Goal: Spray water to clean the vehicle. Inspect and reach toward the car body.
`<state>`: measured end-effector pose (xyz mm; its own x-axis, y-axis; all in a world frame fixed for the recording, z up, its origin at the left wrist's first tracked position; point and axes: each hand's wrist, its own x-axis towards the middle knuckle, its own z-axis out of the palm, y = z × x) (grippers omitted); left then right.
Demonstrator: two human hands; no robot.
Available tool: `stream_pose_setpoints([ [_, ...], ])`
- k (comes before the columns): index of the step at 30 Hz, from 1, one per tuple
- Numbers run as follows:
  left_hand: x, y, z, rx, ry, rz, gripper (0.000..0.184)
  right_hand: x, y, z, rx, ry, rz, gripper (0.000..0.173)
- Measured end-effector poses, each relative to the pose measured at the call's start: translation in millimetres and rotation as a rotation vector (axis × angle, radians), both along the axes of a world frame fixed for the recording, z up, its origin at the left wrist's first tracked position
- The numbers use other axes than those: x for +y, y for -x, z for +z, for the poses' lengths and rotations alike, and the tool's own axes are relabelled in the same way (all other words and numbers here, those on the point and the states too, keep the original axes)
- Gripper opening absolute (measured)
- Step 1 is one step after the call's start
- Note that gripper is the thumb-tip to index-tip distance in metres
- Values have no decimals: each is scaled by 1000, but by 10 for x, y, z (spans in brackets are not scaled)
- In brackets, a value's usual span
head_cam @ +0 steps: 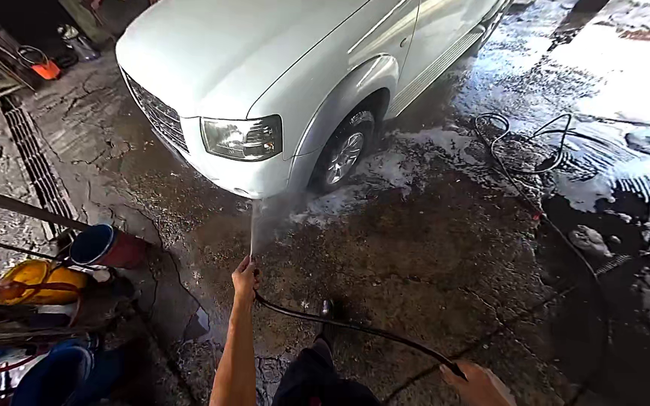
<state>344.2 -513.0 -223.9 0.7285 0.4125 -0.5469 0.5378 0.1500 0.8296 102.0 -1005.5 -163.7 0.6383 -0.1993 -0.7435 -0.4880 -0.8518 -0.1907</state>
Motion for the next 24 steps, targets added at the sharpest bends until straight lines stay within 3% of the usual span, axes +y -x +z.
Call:
stream_pose_setpoints([
  [3, -239, -181, -438, 100, 4, -11, 42, -75, -264, 92, 98, 29, -27, 52],
  [6, -588, -450, -388, 117, 89, -73, 41, -265, -584, 279, 203, 40, -44, 50],
  [10, -812, -855, -42, 8, 24, -19, 42, -575, -869, 326, 167, 41, -107, 42],
  [14, -1165, -1343, 509, -46, -12, -151, 43, -767, -1219, 293, 104, 80, -226, 32],
  [18, -1441, -1861, 1004, -153, -131, -212, 44, -870, -1620, 283, 47, 31, -268, 34],
  [24, -2240, -2695, 1480, -196, -407, -429, 44, -1457, -2156, -162, 30, -97, -225, 34],
])
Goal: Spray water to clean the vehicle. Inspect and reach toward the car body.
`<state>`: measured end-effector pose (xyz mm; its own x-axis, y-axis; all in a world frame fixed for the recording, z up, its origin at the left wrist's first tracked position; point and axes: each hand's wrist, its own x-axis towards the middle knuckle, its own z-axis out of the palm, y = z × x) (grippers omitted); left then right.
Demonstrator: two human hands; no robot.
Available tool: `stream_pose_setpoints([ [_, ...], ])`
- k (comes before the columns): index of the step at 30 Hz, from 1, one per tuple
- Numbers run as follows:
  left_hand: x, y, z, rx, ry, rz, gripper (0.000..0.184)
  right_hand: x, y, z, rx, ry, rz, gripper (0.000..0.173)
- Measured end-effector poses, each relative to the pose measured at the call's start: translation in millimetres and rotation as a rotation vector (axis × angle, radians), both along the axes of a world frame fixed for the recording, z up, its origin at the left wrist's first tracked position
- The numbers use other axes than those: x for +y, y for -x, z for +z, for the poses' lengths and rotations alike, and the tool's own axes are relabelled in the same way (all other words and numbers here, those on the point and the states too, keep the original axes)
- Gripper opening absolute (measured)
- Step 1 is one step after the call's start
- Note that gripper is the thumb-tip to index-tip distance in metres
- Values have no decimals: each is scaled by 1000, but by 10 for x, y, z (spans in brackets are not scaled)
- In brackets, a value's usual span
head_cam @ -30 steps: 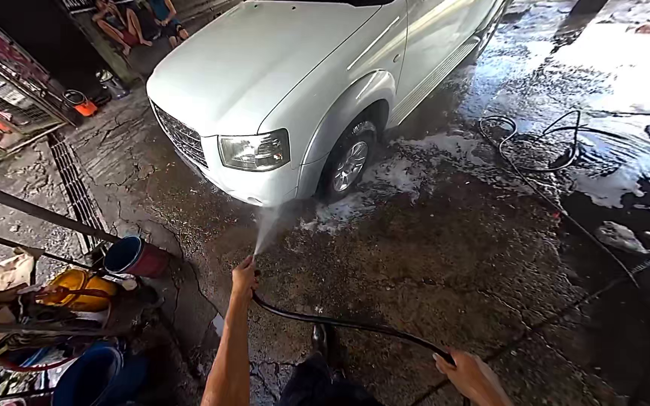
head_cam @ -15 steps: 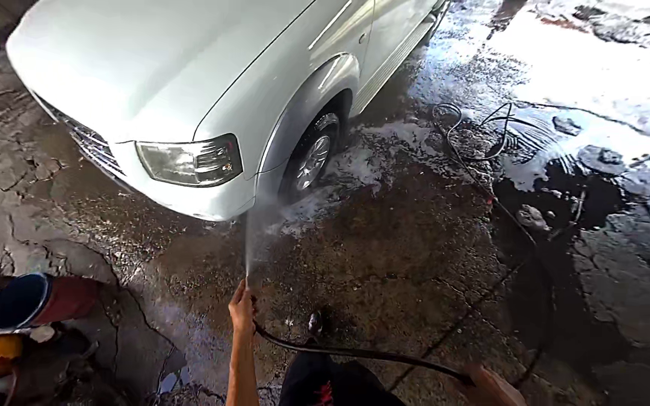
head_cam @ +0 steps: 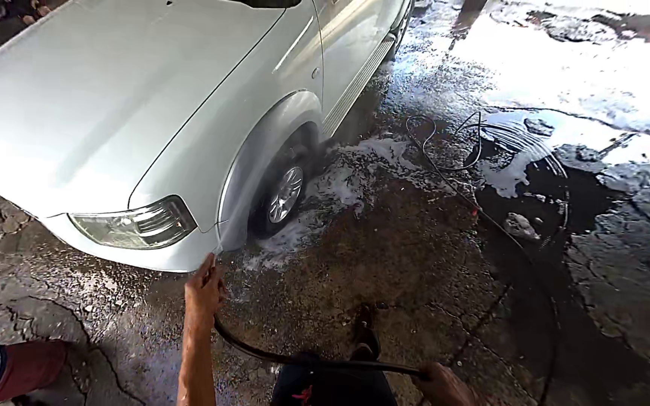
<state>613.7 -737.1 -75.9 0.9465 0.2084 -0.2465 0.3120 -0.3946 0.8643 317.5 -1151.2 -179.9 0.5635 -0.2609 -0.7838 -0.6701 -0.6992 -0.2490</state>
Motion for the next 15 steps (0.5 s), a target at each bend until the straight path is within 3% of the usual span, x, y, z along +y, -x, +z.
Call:
stream_pose_setpoints([
  [3, -585, -469, 36, -35, -121, -34, 44, -436, -359, -282, -36, -10, 9, 35],
  [6, -1336, -941, -63, 92, -71, -117, 46, -1091, -726, -497, -26, 4, 64, 37],
  [10, -2012, -1574, -632, 3, -72, -57, 47, -1722, -1246, -463, -3, 54, 71, 39],
  [13, -2427, -1935, -1044, 119, -23, -101, 46, -2061, -1641, -402, 24, 72, 94, 36],
  [15, -2483, -2117, -1340, 163, 63, -15, 45, -2171, -1847, -421, 36, 73, 104, 34],
])
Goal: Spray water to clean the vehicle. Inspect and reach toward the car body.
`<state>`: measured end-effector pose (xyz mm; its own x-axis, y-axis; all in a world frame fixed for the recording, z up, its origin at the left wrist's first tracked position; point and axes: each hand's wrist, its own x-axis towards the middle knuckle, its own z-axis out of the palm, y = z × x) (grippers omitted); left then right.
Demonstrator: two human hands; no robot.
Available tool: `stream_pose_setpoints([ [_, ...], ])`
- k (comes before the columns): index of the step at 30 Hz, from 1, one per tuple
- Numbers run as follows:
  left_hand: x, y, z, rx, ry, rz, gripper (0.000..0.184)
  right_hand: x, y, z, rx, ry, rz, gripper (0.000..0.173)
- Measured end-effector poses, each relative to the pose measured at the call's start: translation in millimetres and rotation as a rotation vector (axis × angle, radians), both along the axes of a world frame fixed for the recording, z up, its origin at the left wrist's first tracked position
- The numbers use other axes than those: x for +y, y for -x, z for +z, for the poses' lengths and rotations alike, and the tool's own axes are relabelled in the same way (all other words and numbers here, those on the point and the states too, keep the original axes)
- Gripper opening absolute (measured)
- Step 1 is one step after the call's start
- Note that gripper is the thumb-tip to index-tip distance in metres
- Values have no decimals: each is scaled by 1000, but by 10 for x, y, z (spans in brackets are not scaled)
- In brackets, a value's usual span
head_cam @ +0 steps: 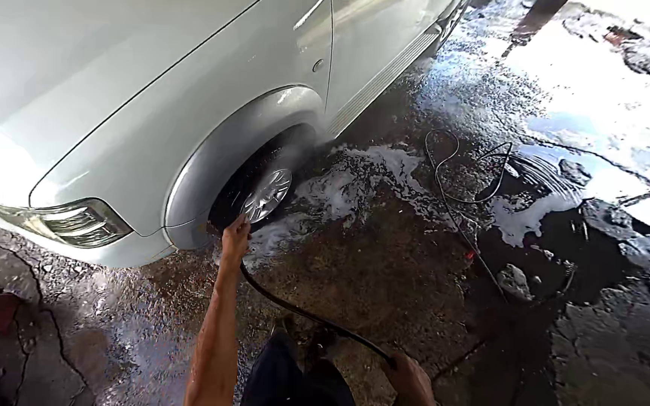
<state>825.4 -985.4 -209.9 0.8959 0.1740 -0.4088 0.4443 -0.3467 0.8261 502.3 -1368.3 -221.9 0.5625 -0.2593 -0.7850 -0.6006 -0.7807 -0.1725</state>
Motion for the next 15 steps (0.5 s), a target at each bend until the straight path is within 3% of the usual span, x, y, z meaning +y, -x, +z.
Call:
stream_pose_setpoints([
  [5, -53, -315, -639, -110, 197, 309, 44, -177, -605, -196, 76, -6, 46, 37],
  [9, -214, -966, -1009, -40, 307, 155, 42, -290, -1223, -373, 185, -24, 104, 41],
  [15, -51, -2332, -1964, -145, 321, 239, 44, 117, -2552, -904, 198, 17, 85, 36],
])
